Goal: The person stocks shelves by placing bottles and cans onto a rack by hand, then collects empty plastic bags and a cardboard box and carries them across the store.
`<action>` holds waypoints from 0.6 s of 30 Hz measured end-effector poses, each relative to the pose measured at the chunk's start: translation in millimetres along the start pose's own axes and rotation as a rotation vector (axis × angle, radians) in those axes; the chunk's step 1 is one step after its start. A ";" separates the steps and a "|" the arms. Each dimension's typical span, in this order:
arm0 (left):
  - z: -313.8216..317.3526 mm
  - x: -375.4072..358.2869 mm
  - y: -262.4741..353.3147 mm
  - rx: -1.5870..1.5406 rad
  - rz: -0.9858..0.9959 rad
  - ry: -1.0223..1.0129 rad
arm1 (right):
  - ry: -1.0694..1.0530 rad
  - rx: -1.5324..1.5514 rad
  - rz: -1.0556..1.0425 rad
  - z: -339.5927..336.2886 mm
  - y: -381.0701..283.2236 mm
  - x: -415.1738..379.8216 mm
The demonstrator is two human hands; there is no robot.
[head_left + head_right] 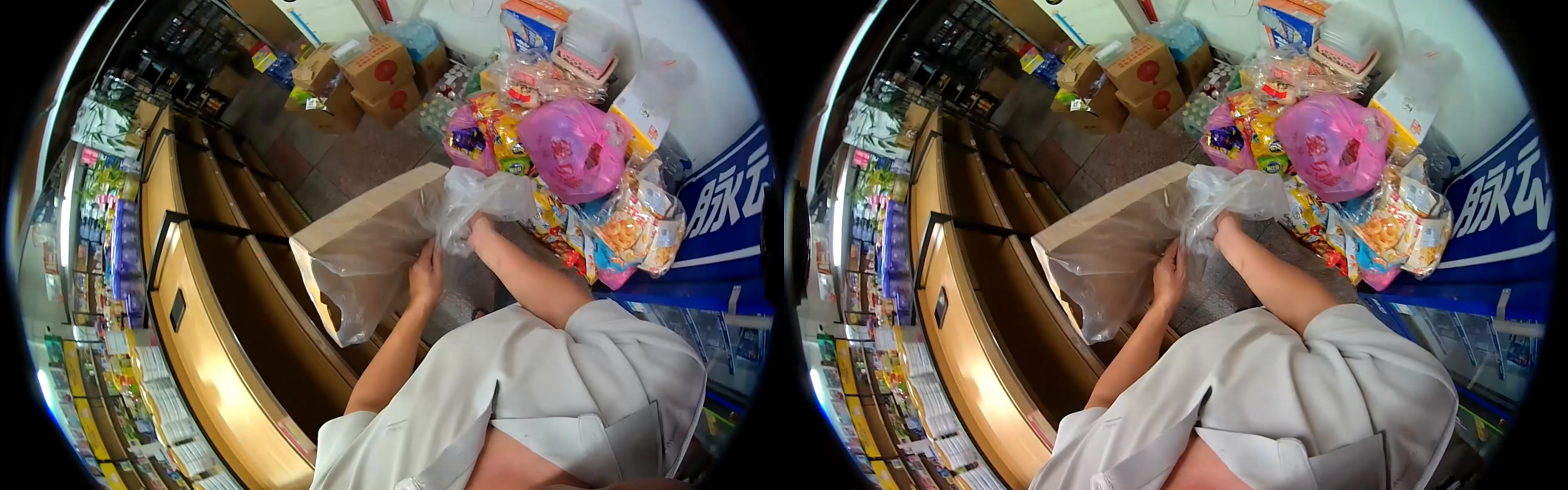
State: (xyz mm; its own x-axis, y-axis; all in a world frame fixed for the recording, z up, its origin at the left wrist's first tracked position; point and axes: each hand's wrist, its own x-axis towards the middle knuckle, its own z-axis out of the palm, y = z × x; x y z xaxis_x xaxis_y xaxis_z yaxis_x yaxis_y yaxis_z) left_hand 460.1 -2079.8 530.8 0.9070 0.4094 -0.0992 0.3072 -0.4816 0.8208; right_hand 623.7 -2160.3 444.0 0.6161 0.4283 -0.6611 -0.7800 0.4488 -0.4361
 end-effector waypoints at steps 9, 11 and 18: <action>-54.2 180.0 -29.2 0.297 -0.017 0.329 | 0.035 0.274 0.176 140.4 -32.0 177.4; -88.6 220.7 -27.3 0.326 -0.033 0.393 | 0.090 0.343 0.151 197.7 -45.2 212.0; -115.4 313.2 -29.0 0.227 -0.080 0.322 | 0.199 0.444 -0.074 295.0 -62.7 252.4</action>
State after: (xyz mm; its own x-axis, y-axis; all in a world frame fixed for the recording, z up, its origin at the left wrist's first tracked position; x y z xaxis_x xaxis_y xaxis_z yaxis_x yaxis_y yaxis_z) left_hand 702.0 -1848.2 540.8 0.7519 0.6572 0.0530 0.4618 -0.5823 0.6690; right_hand 860.6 -1849.0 484.6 0.6011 0.2438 -0.7610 -0.5860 0.7820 -0.2123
